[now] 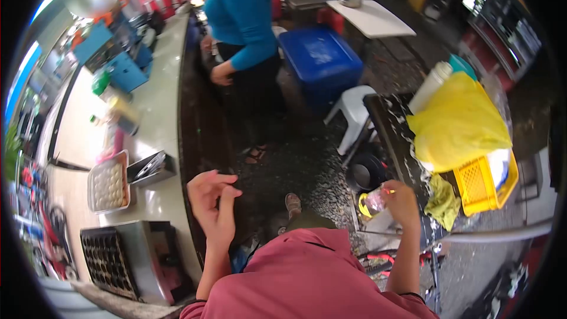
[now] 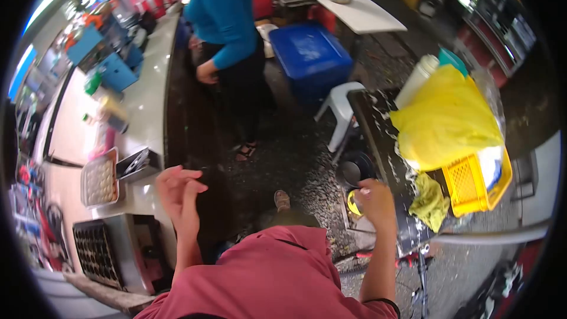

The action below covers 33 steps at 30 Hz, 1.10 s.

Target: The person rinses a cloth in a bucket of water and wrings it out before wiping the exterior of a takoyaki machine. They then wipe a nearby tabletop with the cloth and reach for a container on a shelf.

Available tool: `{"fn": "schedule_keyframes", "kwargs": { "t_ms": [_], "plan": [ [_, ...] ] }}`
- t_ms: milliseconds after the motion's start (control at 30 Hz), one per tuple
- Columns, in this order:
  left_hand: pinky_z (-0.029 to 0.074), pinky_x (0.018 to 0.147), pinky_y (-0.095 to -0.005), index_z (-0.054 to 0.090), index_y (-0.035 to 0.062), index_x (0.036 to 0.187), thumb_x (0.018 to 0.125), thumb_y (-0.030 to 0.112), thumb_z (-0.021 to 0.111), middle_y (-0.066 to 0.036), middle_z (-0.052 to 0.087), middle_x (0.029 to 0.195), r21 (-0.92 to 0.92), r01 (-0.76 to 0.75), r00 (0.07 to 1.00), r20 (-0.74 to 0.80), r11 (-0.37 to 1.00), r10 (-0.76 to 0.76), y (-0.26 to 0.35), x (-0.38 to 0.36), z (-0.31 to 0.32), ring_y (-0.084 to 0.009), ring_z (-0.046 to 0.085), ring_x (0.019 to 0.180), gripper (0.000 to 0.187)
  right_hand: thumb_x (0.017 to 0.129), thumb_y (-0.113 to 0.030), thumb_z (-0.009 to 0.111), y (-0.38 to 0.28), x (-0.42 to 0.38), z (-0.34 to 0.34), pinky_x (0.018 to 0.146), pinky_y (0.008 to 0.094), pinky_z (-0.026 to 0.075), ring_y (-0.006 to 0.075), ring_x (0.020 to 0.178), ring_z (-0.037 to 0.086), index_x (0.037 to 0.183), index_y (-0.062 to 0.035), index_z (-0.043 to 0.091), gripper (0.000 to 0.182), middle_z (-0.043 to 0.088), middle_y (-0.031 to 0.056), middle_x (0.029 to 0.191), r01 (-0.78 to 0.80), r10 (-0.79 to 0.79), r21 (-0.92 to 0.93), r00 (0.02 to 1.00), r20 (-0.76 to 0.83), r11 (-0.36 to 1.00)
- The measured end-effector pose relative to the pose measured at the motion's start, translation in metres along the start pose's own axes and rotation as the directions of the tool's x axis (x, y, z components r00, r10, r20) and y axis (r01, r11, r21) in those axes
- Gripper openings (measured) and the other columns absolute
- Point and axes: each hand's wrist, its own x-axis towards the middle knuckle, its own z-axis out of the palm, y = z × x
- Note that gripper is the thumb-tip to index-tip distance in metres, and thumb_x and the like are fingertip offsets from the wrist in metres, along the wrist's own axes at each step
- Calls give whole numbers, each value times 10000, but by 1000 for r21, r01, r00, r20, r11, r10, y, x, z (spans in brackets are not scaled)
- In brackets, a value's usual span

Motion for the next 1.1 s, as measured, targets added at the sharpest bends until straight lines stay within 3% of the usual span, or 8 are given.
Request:
{"fn": "schedule_keyframes", "kwargs": {
  "t_ms": [200, 233, 333, 467, 600, 700, 833, 1100],
  "plan": [
    [493, 641, -235, 460, 16, 1168, 846, -50, 578, -124, 654, 970, -29, 120, 913, 395, 992, -98, -66, 10, 73, -122, 630, 687, 349, 818, -334, 658, 150, -18, -75, 898, 477, 424, 425, 1094, 503, 1179, -47, 576, 469, 535, 267, 1200, -480, 67, -509, 771, -633, 714],
    [493, 640, -236, 461, 17, 1169, 848, -47, 575, -122, 656, 966, -29, 122, 895, 436, 992, -97, -77, 13, 84, -122, 630, 690, 346, 839, -436, 613, 149, -18, -75, 947, 520, 398, 458, 1173, 439, 1313, -124, 481, 583, 427, 279, 1327, -689, 320, -384, 662, -678, 614],
    [494, 636, -237, 468, 14, 1160, 859, -30, 569, -120, 659, 954, -22, 172, 838, 528, 985, -134, -109, 22, 121, -124, 634, 693, 320, 833, -492, 604, 202, -8, -63, 967, 548, 389, 487, 1202, 410, 1355, -194, 446, 622, 374, 284, 1378, -522, 187, -402, 754, -629, 753],
    [496, 632, -238, 496, 4, 1122, 880, 4, 557, -117, 662, 943, 9, 261, 730, 653, 965, -204, -149, 41, 171, -124, 640, 707, 249, 878, -354, 591, 193, 9, -20, 803, 507, 502, 416, 1049, 508, 1208, -170, 551, 380, 493, 229, 1165, -774, 388, -367, 593, -705, 517],
    [501, 641, -243, 517, 4, 1095, 892, 24, 549, -112, 662, 934, 58, 304, 589, 773, 951, -235, -179, 56, 220, -122, 643, 727, 206, 869, -186, 611, 147, 25, 12, 719, 457, 507, 375, 935, 561, 1076, -86, 594, 231, 534, 190, 1034, -637, 241, -393, 679, -694, 663],
    [506, 650, -244, 530, -2, 1079, 894, 30, 539, -101, 668, 915, 107, 315, 483, 837, 943, -257, -202, 68, 251, -127, 647, 731, 187, 885, -143, 587, 128, 38, 5, 792, 400, 487, 325, 964, 578, 1103, -24, 589, 248, 568, 185, 1031, -399, 314, -14, 743, -591, 917],
    [517, 682, -240, 552, -7, 1043, 908, 30, 542, -99, 661, 929, 207, 233, 388, 876, 950, -286, -236, 86, 279, -118, 641, 774, 140, 907, -74, 542, 82, 81, 3, 861, 301, 432, 144, 955, 535, 1144, 41, 557, 264, 587, 114, 1045, -98, 404, 509, 742, -535, 855],
    [512, 679, -256, 566, -14, 1034, 896, 44, 549, -96, 685, 902, 346, 146, 247, 894, 927, -373, -262, 128, 301, -129, 651, 756, 150, 803, -40, 615, 12, 273, -13, 889, 451, 418, 405, 1015, 498, 1100, -62, 594, 298, 495, 214, 1160, 191, -265, -185, 648, -714, 964]
  ]
}}
